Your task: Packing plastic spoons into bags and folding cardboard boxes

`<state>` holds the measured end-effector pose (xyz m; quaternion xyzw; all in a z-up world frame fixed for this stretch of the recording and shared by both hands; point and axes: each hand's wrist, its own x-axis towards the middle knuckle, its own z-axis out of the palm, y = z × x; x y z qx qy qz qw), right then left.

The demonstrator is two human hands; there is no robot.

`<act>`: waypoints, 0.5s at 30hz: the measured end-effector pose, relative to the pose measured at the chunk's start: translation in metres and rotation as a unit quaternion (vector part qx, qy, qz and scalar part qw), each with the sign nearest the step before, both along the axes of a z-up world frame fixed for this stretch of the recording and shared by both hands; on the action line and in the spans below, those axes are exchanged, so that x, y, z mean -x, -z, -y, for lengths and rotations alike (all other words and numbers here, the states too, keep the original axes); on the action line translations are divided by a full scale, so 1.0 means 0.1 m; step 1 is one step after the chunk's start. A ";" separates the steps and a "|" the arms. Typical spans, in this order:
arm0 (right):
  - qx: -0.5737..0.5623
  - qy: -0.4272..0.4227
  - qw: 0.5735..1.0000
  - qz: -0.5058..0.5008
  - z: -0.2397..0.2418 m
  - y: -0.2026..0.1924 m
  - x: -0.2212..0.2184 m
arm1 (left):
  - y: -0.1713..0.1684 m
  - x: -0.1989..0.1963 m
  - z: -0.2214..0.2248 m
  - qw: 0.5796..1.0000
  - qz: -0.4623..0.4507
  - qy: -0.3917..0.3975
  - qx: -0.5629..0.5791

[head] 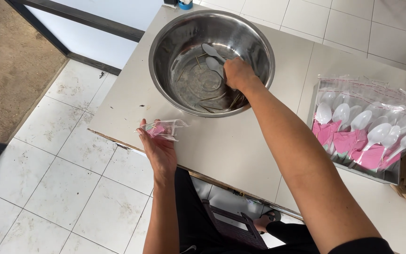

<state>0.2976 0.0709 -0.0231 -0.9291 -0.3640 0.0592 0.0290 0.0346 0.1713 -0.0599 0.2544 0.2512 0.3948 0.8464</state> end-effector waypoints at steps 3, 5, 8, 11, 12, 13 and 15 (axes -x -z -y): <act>-0.023 0.014 0.999 -0.028 -0.02 0.17 -0.12 | 0.04 0.00 -0.02 1.000 0.010 -0.003 0.010; -0.046 0.029 0.993 -0.109 -0.02 0.34 -0.23 | 0.07 -0.01 -0.03 1.000 0.012 -0.002 0.011; -0.090 0.024 0.985 -0.144 -0.06 0.12 -0.09 | 0.01 0.01 -0.01 1.000 0.004 0.010 0.020; -0.241 -0.055 0.961 -0.128 0.13 -0.42 0.30 | -0.15 0.01 0.05 0.999 0.012 0.014 0.036; -0.241 -0.056 0.961 -0.127 0.19 -0.60 0.46 | -0.18 0.03 0.06 0.999 0.012 0.014 0.036; -0.316 -0.079 0.930 -0.169 0.26 -0.79 0.61 | -0.22 0.05 0.08 0.998 0.022 0.013 0.057; -0.388 -0.100 0.892 -0.209 0.41 -1.04 0.91 | -0.25 0.08 0.13 0.996 0.031 0.013 0.078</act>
